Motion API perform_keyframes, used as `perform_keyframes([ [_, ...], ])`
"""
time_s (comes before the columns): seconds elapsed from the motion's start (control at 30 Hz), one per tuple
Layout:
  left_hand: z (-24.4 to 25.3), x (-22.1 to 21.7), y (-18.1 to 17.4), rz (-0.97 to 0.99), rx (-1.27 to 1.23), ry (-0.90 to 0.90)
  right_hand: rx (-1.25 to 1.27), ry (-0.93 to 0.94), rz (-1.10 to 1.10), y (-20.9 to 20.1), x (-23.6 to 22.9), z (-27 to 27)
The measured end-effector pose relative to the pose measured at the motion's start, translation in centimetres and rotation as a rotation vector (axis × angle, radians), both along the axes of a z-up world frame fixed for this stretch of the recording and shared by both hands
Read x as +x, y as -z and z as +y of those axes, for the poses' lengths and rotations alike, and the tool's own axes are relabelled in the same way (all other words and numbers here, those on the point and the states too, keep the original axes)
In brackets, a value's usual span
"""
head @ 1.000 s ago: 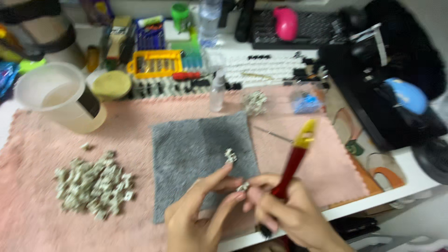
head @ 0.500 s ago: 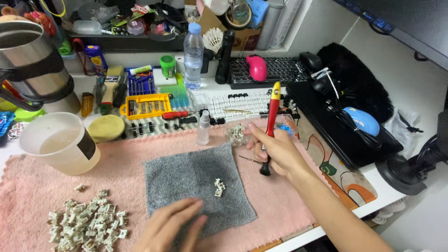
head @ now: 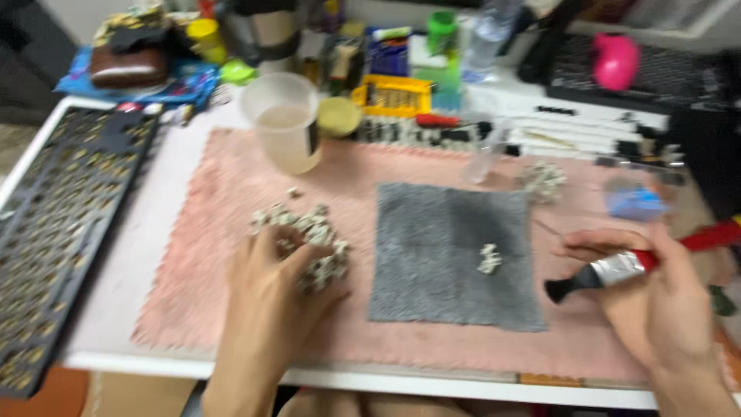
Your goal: The person uses a red-handled brush to clean small white keyboard switches one by one. They pick up each switch from a pile on a pink towel, brush it, and place it on a grey cloth. The workspace includes tools, a spray bottle, and a cup of liquid.
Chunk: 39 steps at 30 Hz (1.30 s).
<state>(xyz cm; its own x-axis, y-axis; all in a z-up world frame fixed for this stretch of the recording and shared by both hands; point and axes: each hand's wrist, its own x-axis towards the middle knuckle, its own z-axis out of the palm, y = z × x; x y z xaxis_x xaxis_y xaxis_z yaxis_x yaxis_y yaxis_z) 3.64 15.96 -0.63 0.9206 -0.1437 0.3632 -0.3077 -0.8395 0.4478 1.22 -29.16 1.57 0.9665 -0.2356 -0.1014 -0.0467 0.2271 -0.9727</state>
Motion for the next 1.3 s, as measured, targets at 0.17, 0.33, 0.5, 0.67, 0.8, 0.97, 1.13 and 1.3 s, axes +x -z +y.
perform_keyframes([
  [0.17, -0.5, -0.4, -1.7, 0.033, 0.012, 0.049, -0.13, 0.108, 0.078, 2.3, -1.5, 0.6],
  [0.33, -0.9, -0.4, -1.5, 0.0, 0.012, 0.09, -0.001, 0.07, 0.092, 2.8, -2.7, 1.8],
  [0.5, -0.8, -0.6, -2.0, -0.019, 0.078, 0.088, -0.005, 0.038, 0.031, 2.2, -3.8, 3.6],
  [0.67, -2.8, -1.1, -4.4, -0.121, -0.158, 0.18, -0.143, 0.14, 0.132, -0.3, -4.5, 6.0],
  [0.8, -7.6, -2.5, -4.3, 0.347, -0.928, 0.135, -0.103, 0.105, 0.062, 0.5, -5.2, 6.3],
  [0.97, -11.8, -3.4, 0.0, 0.999, -1.685, 0.281, -0.187, 0.103, -0.083, -0.4, -8.2, 7.2],
  [1.13, -14.1, -4.3, 0.0, 1.153, -1.834, 0.355, -0.354, 0.215, -0.126, -2.1, -9.8, 9.1],
  [1.3, -14.2, -5.0, -0.4, 0.999, -1.422, 0.233, -0.8, 0.191, -0.048, -4.5, -9.8, 11.1],
])
